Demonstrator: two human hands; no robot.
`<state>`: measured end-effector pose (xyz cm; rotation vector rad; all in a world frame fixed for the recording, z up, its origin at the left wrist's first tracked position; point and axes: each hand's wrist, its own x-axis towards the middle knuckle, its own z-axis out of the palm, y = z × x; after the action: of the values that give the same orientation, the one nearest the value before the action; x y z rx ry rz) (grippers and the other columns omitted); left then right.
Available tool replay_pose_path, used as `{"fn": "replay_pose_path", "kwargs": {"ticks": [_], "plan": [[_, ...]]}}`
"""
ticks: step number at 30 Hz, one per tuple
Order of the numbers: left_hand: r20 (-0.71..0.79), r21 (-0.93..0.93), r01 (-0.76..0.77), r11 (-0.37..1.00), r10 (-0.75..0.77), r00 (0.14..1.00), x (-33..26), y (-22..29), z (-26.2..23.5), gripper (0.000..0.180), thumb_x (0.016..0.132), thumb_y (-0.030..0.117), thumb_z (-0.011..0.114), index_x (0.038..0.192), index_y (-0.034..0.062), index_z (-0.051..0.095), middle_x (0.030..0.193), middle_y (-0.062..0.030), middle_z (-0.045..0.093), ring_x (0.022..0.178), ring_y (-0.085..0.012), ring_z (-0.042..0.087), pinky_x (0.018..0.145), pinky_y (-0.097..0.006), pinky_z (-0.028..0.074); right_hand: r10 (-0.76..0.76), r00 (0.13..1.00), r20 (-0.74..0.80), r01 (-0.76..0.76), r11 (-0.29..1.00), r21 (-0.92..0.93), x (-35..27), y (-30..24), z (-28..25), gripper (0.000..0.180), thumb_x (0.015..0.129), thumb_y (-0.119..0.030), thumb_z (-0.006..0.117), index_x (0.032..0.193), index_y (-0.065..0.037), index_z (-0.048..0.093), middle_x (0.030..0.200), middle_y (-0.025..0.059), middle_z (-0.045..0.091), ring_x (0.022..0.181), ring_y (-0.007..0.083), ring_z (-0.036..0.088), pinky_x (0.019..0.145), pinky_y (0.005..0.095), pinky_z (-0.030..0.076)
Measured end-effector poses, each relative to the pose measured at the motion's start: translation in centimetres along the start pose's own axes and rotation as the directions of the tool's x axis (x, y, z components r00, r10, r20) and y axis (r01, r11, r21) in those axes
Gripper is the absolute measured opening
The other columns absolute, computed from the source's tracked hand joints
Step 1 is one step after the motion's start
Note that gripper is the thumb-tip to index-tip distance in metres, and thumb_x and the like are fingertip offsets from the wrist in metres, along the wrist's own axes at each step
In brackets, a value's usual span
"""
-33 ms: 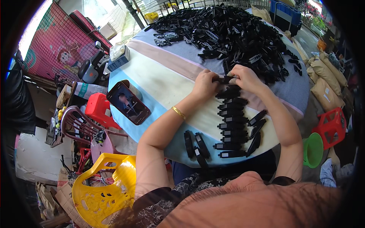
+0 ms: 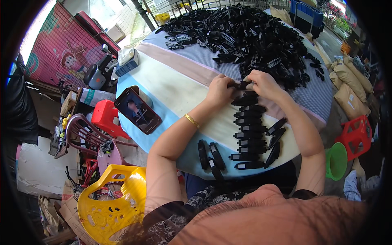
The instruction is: The recorder is sorting and stacking black hair claw clips on a cluttered table.
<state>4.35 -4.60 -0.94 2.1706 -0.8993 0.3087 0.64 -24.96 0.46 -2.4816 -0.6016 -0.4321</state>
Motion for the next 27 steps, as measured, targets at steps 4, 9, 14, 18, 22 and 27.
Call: {"fn": "replay_pose_path", "kwargs": {"ticks": [4,9,14,18,22,27], "plan": [[0.057,0.072,-0.007,0.997,0.003,0.998,0.4,-0.9,-0.4,0.018,0.065,0.010,0.067,0.081,0.0036,0.070,0.081,-0.0156,0.064,0.073,-0.0305,0.060,0.072,-0.038,0.048,-0.080,0.996,0.025,0.083,0.986,-0.147,0.3,-0.4,-0.9,0.015,0.071,-0.008,0.067,0.084,-0.002,0.065,0.083,0.0118,0.059,0.077,0.0313,0.058,0.067,0.0373,0.047],[0.109,-0.010,-0.009,1.000,0.010,0.994,0.8,-1.1,-0.3,0.018,0.064,0.008,0.065,0.081,0.0027,0.070,0.078,-0.0152,0.064,0.074,-0.0300,0.061,0.071,-0.037,0.048,-0.075,0.995,0.059,0.078,0.996,-0.053,0.2,0.9,-0.9,0.015,0.069,-0.009,0.067,0.083,-0.003,0.066,0.079,0.0116,0.059,0.075,0.0301,0.058,0.065,0.0377,0.046],[0.128,-0.066,0.010,0.998,-0.002,0.992,0.7,-0.7,-0.4,0.018,0.064,0.009,0.067,0.081,0.0013,0.069,0.080,-0.0139,0.063,0.072,-0.0287,0.060,0.070,-0.036,0.049,-0.079,0.995,0.056,0.074,0.994,0.077,0.6,0.9,0.4,0.020,0.066,-0.017,0.073,0.079,-0.003,0.067,0.075,0.0112,0.058,0.072,0.0290,0.057,0.062,0.0359,0.045],[0.078,-0.009,-0.143,0.990,0.143,0.987,0.6,-0.4,-0.6,0.017,0.067,0.009,0.068,0.082,0.0012,0.068,0.080,-0.0116,0.062,0.070,-0.0240,0.060,0.067,-0.033,0.049,-0.078,0.997,0.024,0.075,0.992,0.099,0.7,1.1,0.9,0.024,0.063,-0.018,0.075,0.078,-0.002,0.067,0.074,0.0109,0.060,0.068,0.0271,0.058,0.058,0.0343,0.044],[0.471,-0.157,0.018,0.987,0.059,0.880,1.0,0.9,-2.1,0.016,0.070,0.008,0.065,0.084,0.0016,0.068,0.080,-0.0106,0.063,0.072,-0.0193,0.061,0.066,-0.030,0.049,0.084,0.971,0.223,-0.150,0.943,0.298,0.3,2.5,-0.3,0.013,0.070,-0.012,0.067,0.077,0.000,0.065,0.078,0.0121,0.062,0.066,0.0234,0.059,0.059,0.0313,0.045],[0.496,-0.034,-0.177,0.984,0.170,0.852,3.9,-0.1,-2.3,0.021,0.071,0.003,0.061,0.092,0.0027,0.067,0.090,-0.0130,0.064,0.080,-0.0263,0.061,0.073,-0.032,0.049,-0.134,0.965,-0.227,0.062,0.952,-0.300,0.9,3.2,0.3,0.025,0.075,-0.006,0.058,0.099,-0.005,0.064,0.103,0.0055,0.061,0.091,0.0239,0.055,0.075,0.0339,0.045]]}}
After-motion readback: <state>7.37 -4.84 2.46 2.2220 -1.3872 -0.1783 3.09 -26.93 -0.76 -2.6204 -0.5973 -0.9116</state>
